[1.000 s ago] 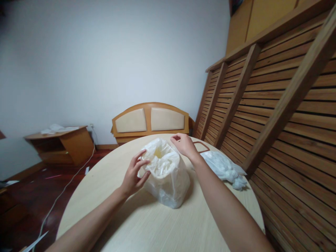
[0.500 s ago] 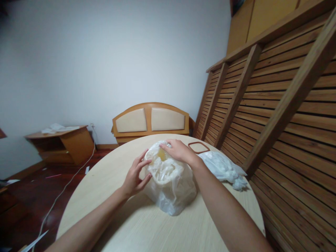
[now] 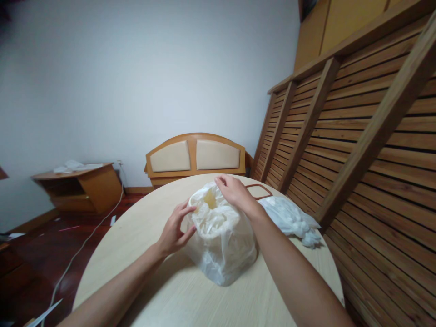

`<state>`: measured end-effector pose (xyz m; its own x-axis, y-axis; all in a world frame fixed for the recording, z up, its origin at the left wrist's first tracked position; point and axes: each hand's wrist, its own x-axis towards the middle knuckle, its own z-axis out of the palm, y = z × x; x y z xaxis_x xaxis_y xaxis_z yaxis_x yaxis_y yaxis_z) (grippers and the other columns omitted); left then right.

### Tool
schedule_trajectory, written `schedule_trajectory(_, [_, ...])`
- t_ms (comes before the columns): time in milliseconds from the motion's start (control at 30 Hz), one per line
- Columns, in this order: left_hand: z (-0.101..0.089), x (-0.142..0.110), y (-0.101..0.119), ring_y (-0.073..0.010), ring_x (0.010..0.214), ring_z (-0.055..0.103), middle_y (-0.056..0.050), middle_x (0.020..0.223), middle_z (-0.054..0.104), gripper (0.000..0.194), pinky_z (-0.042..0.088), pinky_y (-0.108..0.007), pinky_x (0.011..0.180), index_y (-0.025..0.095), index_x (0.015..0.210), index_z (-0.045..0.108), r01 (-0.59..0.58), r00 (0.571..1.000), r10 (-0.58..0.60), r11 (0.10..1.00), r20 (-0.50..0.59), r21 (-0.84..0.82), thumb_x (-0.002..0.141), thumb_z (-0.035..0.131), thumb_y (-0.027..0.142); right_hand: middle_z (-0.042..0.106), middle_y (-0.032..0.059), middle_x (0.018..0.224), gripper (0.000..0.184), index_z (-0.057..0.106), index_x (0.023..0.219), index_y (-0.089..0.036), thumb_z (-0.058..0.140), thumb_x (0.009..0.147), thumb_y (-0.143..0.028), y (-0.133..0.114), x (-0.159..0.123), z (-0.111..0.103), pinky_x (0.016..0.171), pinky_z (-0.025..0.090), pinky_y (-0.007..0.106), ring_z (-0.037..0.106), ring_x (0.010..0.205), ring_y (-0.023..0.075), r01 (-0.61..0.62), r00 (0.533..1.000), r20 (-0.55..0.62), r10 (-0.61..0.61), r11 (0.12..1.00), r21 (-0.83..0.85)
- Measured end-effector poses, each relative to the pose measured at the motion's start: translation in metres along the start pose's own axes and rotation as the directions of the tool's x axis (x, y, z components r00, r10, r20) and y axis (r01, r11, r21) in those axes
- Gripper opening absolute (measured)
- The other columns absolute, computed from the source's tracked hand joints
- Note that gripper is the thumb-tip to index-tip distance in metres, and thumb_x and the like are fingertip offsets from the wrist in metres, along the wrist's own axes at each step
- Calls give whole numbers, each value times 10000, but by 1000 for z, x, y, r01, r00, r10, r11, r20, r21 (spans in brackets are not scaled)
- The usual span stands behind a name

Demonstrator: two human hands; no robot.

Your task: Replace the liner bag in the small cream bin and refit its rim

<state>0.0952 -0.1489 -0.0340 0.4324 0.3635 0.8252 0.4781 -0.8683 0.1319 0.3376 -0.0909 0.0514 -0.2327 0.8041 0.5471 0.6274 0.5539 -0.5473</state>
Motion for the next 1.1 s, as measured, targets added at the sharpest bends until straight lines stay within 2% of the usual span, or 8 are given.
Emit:
schedule_trajectory(133, [1,-1,-2,-302,1312,530,-173,1444,524,495,478,-494,1047,238,1394,457,25,1000,-25,1000,-1,-5,920,595,266,754,90,1137,270,722,1105,-194,571,943,-348,-8,-4,-2,931,512,356,692,1044,250,85,993,81,-86,996,21])
schedule_trajectory(367, [3,-5,-4,-291,1223,592,-156,1336,620,568,498,-482,1022,227,1465,398,98,995,-99,995,30,38,928,573,291,752,126,1152,289,743,1101,-177,507,972,-282,-2,-6,0,955,501,409,685,1089,301,49,991,126,-40,996,-75])
schedule_trajectory(467, [1,-4,-2,-337,1383,453,-190,1544,418,592,446,-546,1074,230,1474,391,75,997,-77,992,17,102,919,587,289,750,116,1163,298,742,1114,-193,497,979,-296,0,-5,1,965,499,415,682,1102,300,57,992,115,-47,995,-80])
schedule_trajectory(567, [-1,-2,1,-378,1485,288,-175,1655,180,574,393,-596,1112,247,1442,435,-34,999,35,986,-4,165,899,620,250,748,100,1175,313,736,1137,-212,493,987,-339,0,-5,2,976,500,419,679,1116,296,70,991,122,-62,996,-62])
schedule_trajectory(667, [-2,-1,2,-346,1473,315,-155,1592,323,489,417,-568,1111,258,1362,498,-128,991,132,978,-14,167,895,620,180,718,100,1252,343,705,1210,-215,490,992,-370,-2,-6,5,1033,477,429,651,1183,286,99,986,141,-93,994,-34])
schedule_trajectory(867, [1,1,2,-331,1427,381,-151,1443,489,364,466,-570,1076,243,1252,533,-142,986,154,977,-62,162,909,628,163,593,117,1420,434,561,1381,-192,544,970,-329,-12,-9,3,1133,397,431,539,1327,243,259,965,45,-257,966,-29])
schedule_trajectory(967, [3,1,2,-318,1396,417,-137,1376,534,328,480,-559,1068,240,1220,547,-94,988,114,980,-107,176,914,635,161,682,103,1265,312,659,1221,-188,583,951,-325,-27,-13,-6,1069,438,409,610,1206,242,284,958,53,-280,956,-73])
schedule_trajectory(1100, [7,0,-3,-310,1364,443,-119,1320,564,328,478,-562,1065,249,1227,548,12,985,23,979,-170,201,922,642,176,760,69,1061,245,739,1027,-196,631,929,-391,-49,-25,-15,930,488,344,687,1015,231,278,935,249,-254,959,-64])
